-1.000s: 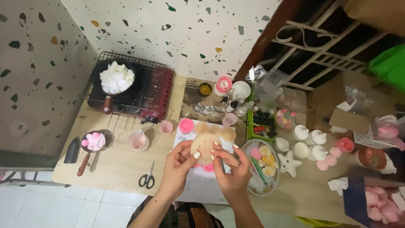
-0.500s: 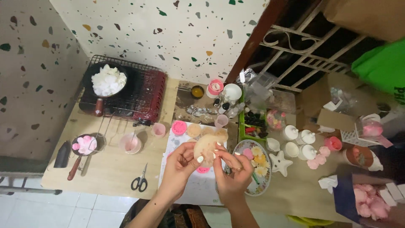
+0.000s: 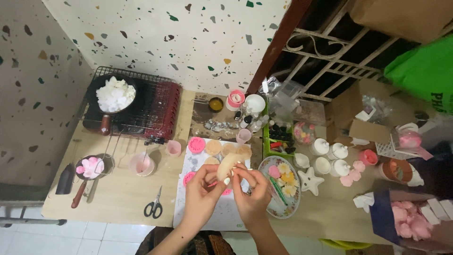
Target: The person is unmolding decorative wax items and preparing melting wax on a small stove.
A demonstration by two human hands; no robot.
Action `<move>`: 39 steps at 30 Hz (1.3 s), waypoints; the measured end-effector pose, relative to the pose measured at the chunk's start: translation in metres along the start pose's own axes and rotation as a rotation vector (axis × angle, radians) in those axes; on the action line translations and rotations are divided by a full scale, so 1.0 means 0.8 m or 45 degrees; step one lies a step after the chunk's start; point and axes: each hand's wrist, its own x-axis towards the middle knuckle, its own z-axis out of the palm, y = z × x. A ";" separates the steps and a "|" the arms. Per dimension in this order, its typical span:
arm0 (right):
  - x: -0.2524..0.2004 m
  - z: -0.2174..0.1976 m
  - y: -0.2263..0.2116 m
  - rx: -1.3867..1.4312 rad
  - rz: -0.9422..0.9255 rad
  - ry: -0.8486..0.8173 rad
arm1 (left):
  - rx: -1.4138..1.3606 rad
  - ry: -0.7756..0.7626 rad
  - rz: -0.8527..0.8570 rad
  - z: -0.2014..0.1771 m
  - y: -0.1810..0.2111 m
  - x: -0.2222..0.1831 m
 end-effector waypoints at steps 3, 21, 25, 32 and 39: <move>-0.002 -0.001 -0.003 0.048 0.056 -0.018 | -0.098 -0.014 -0.037 -0.007 -0.015 0.007; 0.041 -0.042 0.002 0.598 0.908 -0.436 | 0.043 -0.138 -0.203 -0.022 -0.030 0.027; 0.034 -0.048 0.020 0.754 0.972 -0.550 | 0.302 -0.179 -0.042 -0.018 -0.011 0.030; 0.026 -0.059 0.046 0.742 1.074 -0.603 | 0.345 -0.357 -0.096 -0.003 -0.004 0.038; 0.001 -0.076 0.074 0.707 1.118 -0.574 | 0.334 -0.502 -0.159 0.014 -0.033 0.044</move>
